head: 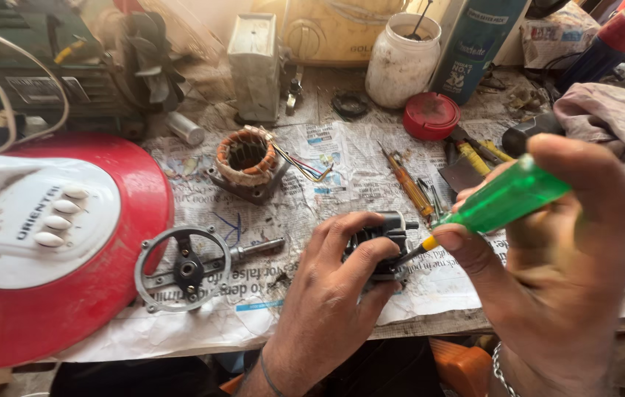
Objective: The person repairs a small electric motor at a cluttered workbench. They unscrew parts of the motor housing with a screwdriver, file and sand the metal housing edges, apply lubricant from a blue bottle onto the gear assembly, and press the geared housing components together by hand.
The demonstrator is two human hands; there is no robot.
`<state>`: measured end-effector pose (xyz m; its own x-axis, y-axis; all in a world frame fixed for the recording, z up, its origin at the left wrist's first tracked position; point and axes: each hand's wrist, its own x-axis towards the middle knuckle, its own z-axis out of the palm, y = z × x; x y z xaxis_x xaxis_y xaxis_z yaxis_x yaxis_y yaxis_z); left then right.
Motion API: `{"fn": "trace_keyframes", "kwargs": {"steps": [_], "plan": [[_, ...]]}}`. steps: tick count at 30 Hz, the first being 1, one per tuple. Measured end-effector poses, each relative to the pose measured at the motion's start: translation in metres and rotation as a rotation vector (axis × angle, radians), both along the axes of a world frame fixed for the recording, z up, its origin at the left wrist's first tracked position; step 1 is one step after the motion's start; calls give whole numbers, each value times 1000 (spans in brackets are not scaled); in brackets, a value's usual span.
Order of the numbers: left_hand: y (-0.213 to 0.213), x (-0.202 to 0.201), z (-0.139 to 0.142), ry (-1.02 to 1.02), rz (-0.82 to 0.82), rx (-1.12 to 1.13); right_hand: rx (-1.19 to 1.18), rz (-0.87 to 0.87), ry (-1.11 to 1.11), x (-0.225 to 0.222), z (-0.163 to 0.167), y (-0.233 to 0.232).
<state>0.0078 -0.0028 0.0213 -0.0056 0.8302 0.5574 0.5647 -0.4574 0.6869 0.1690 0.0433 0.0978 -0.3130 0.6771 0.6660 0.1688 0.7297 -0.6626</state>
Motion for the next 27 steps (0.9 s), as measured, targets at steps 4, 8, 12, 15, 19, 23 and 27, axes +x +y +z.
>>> {"fn": "trace_keyframes", "kwargs": {"steps": [4, 8, 12, 15, 19, 23, 27], "plan": [[-3, 4, 4, -3, 54, 91, -54, 34, -10, 1, 2, -7], [-3, 6, 10, -38, -4, 56, -100, -34, 0, 3, -5, -1], [3, 1, 17, -88, -128, 82, -65, 104, -22, 11, -4, 2], [9, 2, 20, -162, -224, 12, -87, 176, 44, 8, -6, 9], [13, 4, 21, -201, -137, 45, -6, 63, 11, 5, -12, 14], [11, 7, 15, -377, -90, 19, -81, 19, -26, 13, -16, 7], [10, 13, 8, -293, -42, 158, -204, 64, 17, 15, -21, 8]]}}
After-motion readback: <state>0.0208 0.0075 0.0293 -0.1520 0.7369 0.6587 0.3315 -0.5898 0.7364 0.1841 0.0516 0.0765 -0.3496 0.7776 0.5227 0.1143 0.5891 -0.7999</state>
